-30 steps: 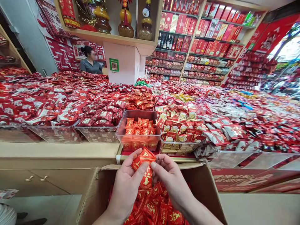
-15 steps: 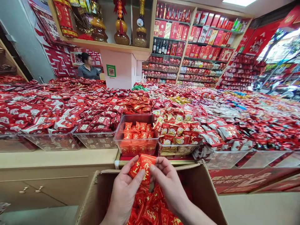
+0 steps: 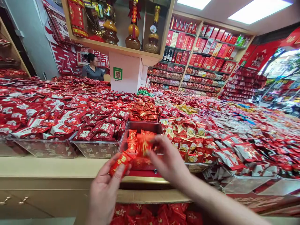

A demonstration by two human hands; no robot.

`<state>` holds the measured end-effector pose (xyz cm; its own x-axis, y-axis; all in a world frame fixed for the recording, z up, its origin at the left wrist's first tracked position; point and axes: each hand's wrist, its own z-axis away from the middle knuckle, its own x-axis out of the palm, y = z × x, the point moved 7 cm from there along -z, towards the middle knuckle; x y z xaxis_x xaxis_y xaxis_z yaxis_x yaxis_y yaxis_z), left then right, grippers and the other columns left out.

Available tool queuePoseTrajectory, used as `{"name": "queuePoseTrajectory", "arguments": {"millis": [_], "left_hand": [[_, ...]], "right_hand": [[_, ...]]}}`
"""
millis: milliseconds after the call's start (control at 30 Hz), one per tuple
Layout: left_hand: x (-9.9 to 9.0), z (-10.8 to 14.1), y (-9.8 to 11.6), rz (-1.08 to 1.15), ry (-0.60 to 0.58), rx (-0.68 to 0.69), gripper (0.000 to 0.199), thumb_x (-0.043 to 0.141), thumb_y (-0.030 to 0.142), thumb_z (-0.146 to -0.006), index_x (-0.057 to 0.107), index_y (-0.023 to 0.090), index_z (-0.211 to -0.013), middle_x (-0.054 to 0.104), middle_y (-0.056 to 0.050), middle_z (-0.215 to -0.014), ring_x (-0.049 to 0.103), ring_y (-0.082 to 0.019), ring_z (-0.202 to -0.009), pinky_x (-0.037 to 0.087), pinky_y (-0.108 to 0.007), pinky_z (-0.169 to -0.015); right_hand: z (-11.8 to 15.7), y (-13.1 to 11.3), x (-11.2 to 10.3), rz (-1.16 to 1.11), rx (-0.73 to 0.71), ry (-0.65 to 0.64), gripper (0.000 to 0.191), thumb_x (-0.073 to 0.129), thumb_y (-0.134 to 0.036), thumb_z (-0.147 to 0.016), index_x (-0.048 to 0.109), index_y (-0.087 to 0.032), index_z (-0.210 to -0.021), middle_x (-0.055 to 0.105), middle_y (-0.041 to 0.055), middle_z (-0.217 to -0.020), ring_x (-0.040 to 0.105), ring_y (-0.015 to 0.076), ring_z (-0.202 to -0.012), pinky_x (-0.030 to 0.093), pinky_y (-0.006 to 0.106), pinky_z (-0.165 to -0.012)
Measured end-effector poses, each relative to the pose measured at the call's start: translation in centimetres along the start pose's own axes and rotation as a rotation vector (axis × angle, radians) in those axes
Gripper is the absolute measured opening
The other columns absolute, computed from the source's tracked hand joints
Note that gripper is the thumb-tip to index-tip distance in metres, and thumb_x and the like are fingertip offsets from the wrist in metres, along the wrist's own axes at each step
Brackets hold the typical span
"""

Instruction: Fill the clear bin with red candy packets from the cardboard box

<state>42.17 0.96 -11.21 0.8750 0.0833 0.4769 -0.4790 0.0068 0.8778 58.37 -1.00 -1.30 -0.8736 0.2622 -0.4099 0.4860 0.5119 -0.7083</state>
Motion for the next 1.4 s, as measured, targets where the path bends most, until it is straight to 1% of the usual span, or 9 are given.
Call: {"name": "queuePoseTrajectory", "arguments": {"millis": [67, 167, 300, 467, 733, 900, 1100, 1300, 1400], "left_hand": [[-1.9, -0.8, 0.7, 0.008, 0.102, 0.031, 0.056, 0.078, 0.034, -0.051, 0.060, 0.018, -0.102, 0.071, -0.001, -0.081, 0.065, -0.012, -0.069, 0.052, -0.013, -0.063], [-4.3, -1.2, -0.1, -0.024, 0.125, 0.022, 0.055, 0.077, 0.034, -0.053, 0.059, 0.019, -0.102, 0.070, -0.001, -0.085, 0.063, -0.010, -0.070, 0.051, -0.010, -0.063], [-5.1, -0.8, -1.2, -0.142, 0.015, 0.115, 0.041, 0.066, 0.034, -0.069, 0.056, 0.023, -0.107, 0.064, -0.002, -0.099, 0.062, -0.012, -0.078, 0.052, -0.015, -0.068], [-4.3, 0.4, -0.1, -0.315, -0.069, 0.353, 0.024, 0.057, 0.027, -0.077, 0.061, 0.025, -0.101, 0.051, -0.003, -0.111, 0.055, -0.018, -0.097, 0.053, -0.018, -0.071], [-4.1, 0.8, -0.1, -0.314, -0.089, 0.354, 0.028, 0.052, 0.025, -0.081, 0.056, 0.025, -0.109, 0.052, -0.004, -0.114, 0.057, -0.017, -0.097, 0.052, -0.020, -0.077], [-4.3, 0.4, 0.1, -0.152, -0.030, 0.292, 0.037, 0.054, 0.025, -0.081, 0.043, 0.028, -0.115, 0.054, -0.003, -0.116, 0.058, -0.014, -0.098, 0.048, -0.021, -0.084], [-2.8, 0.2, 0.3, -0.117, -0.044, 0.219, 0.046, 0.063, 0.025, -0.074, 0.042, 0.028, -0.115, 0.055, -0.003, -0.114, 0.059, -0.015, -0.095, 0.049, -0.022, -0.082], [-1.5, -0.3, 0.0, -0.037, -0.023, 0.021, 0.039, 0.072, 0.025, -0.062, 0.051, 0.020, -0.095, 0.066, 0.001, -0.079, 0.061, -0.011, -0.061, 0.050, -0.017, -0.049], [-1.0, -0.7, 0.2, -0.131, -0.076, -0.010, 0.037, 0.075, 0.026, -0.058, 0.053, 0.016, -0.086, 0.066, 0.001, -0.070, 0.057, -0.009, -0.051, 0.043, -0.015, -0.040]], "right_hand": [[-4.8, 1.2, -0.4, 0.210, -0.011, -0.017, 0.019, 0.049, -0.013, -0.075, 0.046, -0.020, -0.093, 0.056, -0.0005, -0.079, 0.051, 0.0102, -0.065, 0.041, 0.023, -0.061], [-9.5, 7.0, 1.0, 0.488, 0.325, -0.127, 0.022, 0.054, -0.013, -0.071, 0.051, -0.017, -0.093, 0.055, -0.0022, -0.070, 0.049, 0.0089, -0.057, 0.038, 0.021, -0.053], [-11.1, 13.1, 5.6, 0.588, 0.523, -0.277, 0.014, 0.062, -0.015, -0.071, 0.057, -0.009, -0.083, 0.057, 0.0002, -0.064, 0.052, 0.0093, -0.052, 0.041, 0.021, -0.047], [-11.4, 15.5, 9.0, 0.724, 0.532, -0.368, 0.018, 0.052, -0.027, -0.083, 0.057, -0.011, -0.088, 0.060, 0.0029, -0.083, 0.058, 0.0115, -0.070, 0.049, 0.028, -0.063], [-10.8, 14.7, 9.7, 0.830, 0.363, -0.424, 0.016, 0.056, -0.014, -0.075, 0.063, -0.010, -0.089, 0.058, 0.0141, -0.102, 0.053, 0.0237, -0.097, 0.042, 0.035, -0.080], [-10.3, 9.8, 8.4, 0.744, 0.262, -0.406, 0.018, 0.052, -0.014, -0.074, 0.063, -0.009, -0.087, 0.061, 0.0152, -0.097, 0.054, 0.0239, -0.093, 0.039, 0.033, -0.079], [-2.9, 2.7, 8.0, -0.018, 0.274, -0.576, 0.023, 0.051, -0.034, -0.079, 0.061, -0.014, -0.085, 0.062, 0.0015, -0.074, 0.054, 0.0112, -0.066, 0.042, 0.021, -0.060], [1.7, 3.6, 6.2, -0.418, 0.428, -0.360, 0.018, 0.056, -0.030, -0.075, 0.046, -0.016, -0.067, 0.050, -0.0035, -0.060, 0.045, 0.0076, -0.054, 0.039, 0.021, -0.054], [2.9, 3.4, 5.2, -0.431, 0.372, -0.336, 0.016, 0.057, -0.022, -0.074, 0.049, -0.018, -0.087, 0.056, 0.0004, -0.076, 0.051, 0.0103, -0.066, 0.042, 0.023, -0.061]]}}
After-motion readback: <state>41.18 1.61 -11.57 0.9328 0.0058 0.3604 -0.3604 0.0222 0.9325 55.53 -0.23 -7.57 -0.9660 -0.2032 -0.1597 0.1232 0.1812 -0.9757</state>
